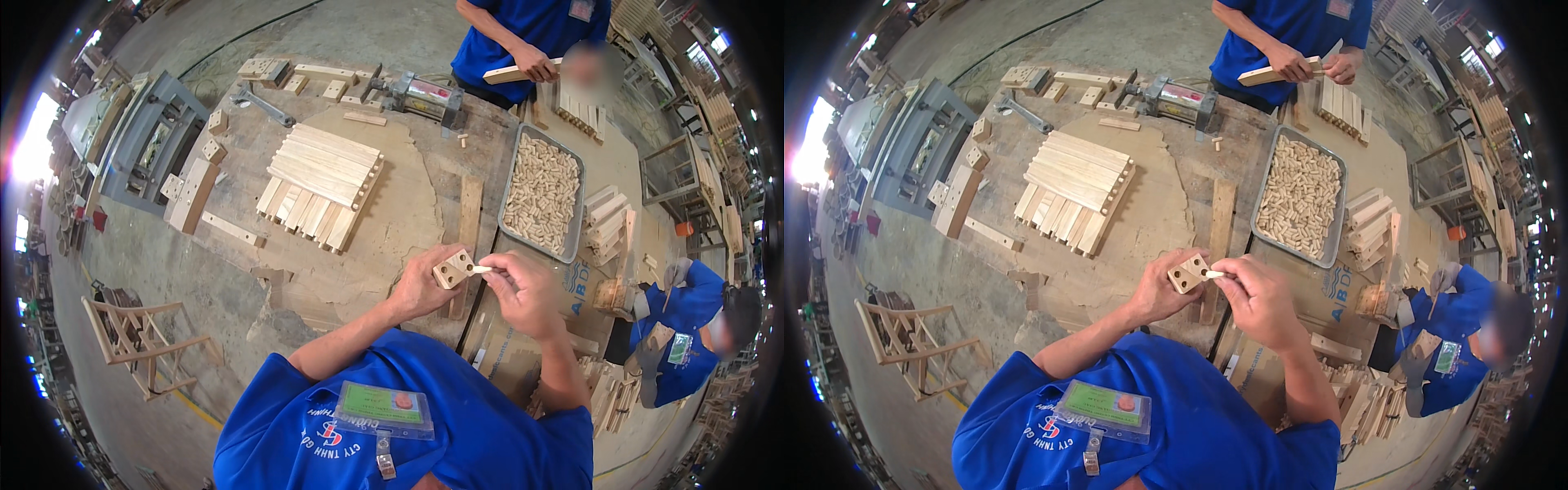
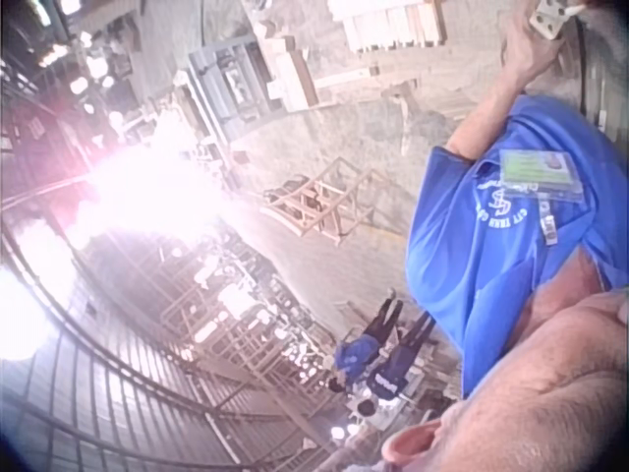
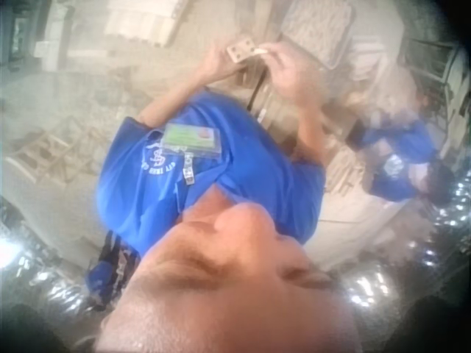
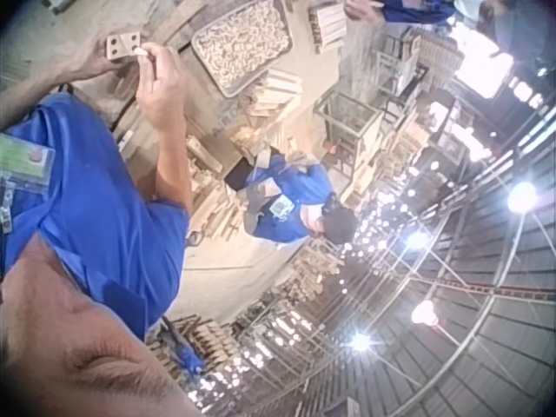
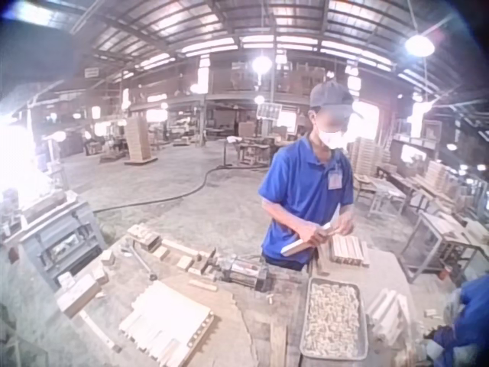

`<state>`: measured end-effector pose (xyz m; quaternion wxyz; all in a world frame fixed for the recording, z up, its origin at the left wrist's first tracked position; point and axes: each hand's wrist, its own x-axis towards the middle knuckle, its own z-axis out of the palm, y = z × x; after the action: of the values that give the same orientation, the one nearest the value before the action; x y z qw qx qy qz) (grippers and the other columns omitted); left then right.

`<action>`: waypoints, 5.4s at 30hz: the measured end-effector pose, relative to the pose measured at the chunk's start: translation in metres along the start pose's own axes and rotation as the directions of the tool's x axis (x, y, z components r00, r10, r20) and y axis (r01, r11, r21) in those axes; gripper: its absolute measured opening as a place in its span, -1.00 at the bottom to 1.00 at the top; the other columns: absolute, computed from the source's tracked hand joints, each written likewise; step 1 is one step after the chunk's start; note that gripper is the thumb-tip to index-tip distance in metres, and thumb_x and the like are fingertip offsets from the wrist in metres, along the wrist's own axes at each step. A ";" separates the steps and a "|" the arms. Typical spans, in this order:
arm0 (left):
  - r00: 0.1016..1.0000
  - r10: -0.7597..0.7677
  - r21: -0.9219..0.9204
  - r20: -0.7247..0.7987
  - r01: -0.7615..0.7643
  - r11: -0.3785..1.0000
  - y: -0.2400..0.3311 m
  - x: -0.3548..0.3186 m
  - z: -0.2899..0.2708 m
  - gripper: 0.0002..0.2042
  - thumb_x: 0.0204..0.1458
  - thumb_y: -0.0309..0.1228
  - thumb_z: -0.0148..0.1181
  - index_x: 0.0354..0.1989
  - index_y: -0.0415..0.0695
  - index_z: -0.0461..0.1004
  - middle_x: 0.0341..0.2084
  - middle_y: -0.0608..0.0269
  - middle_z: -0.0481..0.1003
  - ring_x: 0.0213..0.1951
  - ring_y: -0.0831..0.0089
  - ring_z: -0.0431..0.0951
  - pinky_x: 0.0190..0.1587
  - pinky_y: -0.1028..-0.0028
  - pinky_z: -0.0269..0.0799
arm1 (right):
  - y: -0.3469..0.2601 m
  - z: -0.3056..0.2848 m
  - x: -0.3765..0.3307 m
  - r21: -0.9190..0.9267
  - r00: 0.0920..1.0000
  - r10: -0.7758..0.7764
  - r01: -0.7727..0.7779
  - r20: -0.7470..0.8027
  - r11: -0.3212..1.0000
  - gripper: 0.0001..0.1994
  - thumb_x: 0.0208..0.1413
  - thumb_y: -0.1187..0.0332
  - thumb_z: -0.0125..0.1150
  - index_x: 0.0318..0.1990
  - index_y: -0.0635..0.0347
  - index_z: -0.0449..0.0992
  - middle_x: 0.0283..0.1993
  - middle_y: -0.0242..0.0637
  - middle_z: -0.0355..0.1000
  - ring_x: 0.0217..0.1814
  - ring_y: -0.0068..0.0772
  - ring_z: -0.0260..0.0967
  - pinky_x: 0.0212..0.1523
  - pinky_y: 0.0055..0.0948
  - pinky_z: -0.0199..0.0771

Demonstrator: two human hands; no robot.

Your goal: The person inserts small cylindrical wooden dowels into pre-drilled holes on rectangular wooden blocks. They repeatedly pick up dowels from a tray, align them with the holes, and press them in by hand. The person occasionally wipes the block with a cloth and stacks finished blocks on the table.

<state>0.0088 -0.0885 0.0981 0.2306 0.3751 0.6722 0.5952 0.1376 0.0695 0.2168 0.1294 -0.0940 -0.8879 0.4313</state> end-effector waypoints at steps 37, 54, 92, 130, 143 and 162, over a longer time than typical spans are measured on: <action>0.999 -0.042 0.012 -0.014 0.042 0.999 0.003 0.010 0.009 -0.52 0.01 -0.58 0.45 0.17 -0.11 0.59 -0.19 0.25 0.63 -0.14 0.38 0.66 -0.03 0.39 0.58 | 0.168 0.115 -0.159 -0.410 0.773 0.620 -0.613 -0.136 0.675 -0.76 0.14 0.30 0.45 -0.16 0.24 0.56 -0.23 0.02 0.59 -0.21 0.09 0.58 -0.18 -0.07 0.55; 0.995 0.102 0.059 -0.010 -0.101 0.993 0.006 0.006 0.017 -0.46 -0.04 -0.46 0.51 0.19 -0.08 0.55 -0.21 0.07 0.59 -0.14 0.00 0.63 -0.05 0.15 0.57 | -0.016 -0.014 0.002 -0.266 0.964 -0.258 0.233 -0.062 0.935 -0.82 0.12 0.57 0.41 -0.12 0.23 0.61 -0.18 -0.27 0.50 -0.23 -0.24 0.49 -0.21 -0.25 0.50; 0.994 -0.098 -0.064 -0.053 0.094 0.994 0.011 -0.003 0.003 -0.53 0.03 -0.44 0.46 0.17 -0.11 0.57 -0.11 0.10 0.63 -0.04 0.15 0.67 0.03 0.27 0.59 | 0.034 -0.037 0.055 -0.157 0.997 -0.022 0.010 -0.074 0.988 -0.76 0.24 0.40 0.39 0.03 0.22 0.64 -0.18 -0.22 0.60 -0.16 -0.30 0.56 -0.08 -0.33 0.56; 0.977 -0.029 -0.016 -0.210 0.027 1.000 0.005 0.000 0.019 -0.52 -0.02 -0.48 0.52 0.14 -0.14 0.57 -0.16 0.09 0.61 -0.11 0.11 0.67 -0.02 0.25 0.58 | -0.002 0.013 0.000 -0.007 0.994 -0.089 0.089 -0.062 0.996 -0.82 0.22 0.56 0.39 -0.05 0.26 0.62 -0.25 -0.25 0.56 -0.35 -0.48 0.48 -0.40 -0.48 0.39; 0.968 0.054 0.051 -0.243 -0.043 0.998 0.003 -0.008 0.023 -0.46 -0.04 -0.38 0.59 0.16 -0.15 0.55 -0.09 0.08 0.63 -0.06 0.09 0.66 0.02 0.23 0.58 | -0.039 0.011 0.015 -0.384 0.972 -0.114 0.188 0.207 0.904 -0.86 0.28 0.51 0.29 -0.04 0.21 0.58 -0.18 -0.19 0.44 -0.24 -0.02 0.54 -0.26 -0.14 0.55; 0.974 0.038 0.055 -0.222 -0.026 0.998 0.003 -0.008 0.024 -0.42 -0.07 -0.38 0.52 0.20 -0.11 0.52 -0.19 -0.01 0.55 -0.07 -0.03 0.58 0.01 0.10 0.52 | -0.045 0.024 0.013 -0.445 0.987 -0.014 0.086 0.162 0.891 -0.87 0.23 0.52 0.33 -0.11 0.30 0.55 -0.21 -0.08 0.45 -0.23 0.11 0.49 -0.25 -0.06 0.47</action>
<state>0.0326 -0.0799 0.0955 0.1343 0.3228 0.7028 0.6195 0.1154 0.0281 0.2404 0.0461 -0.0648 -0.9730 0.2165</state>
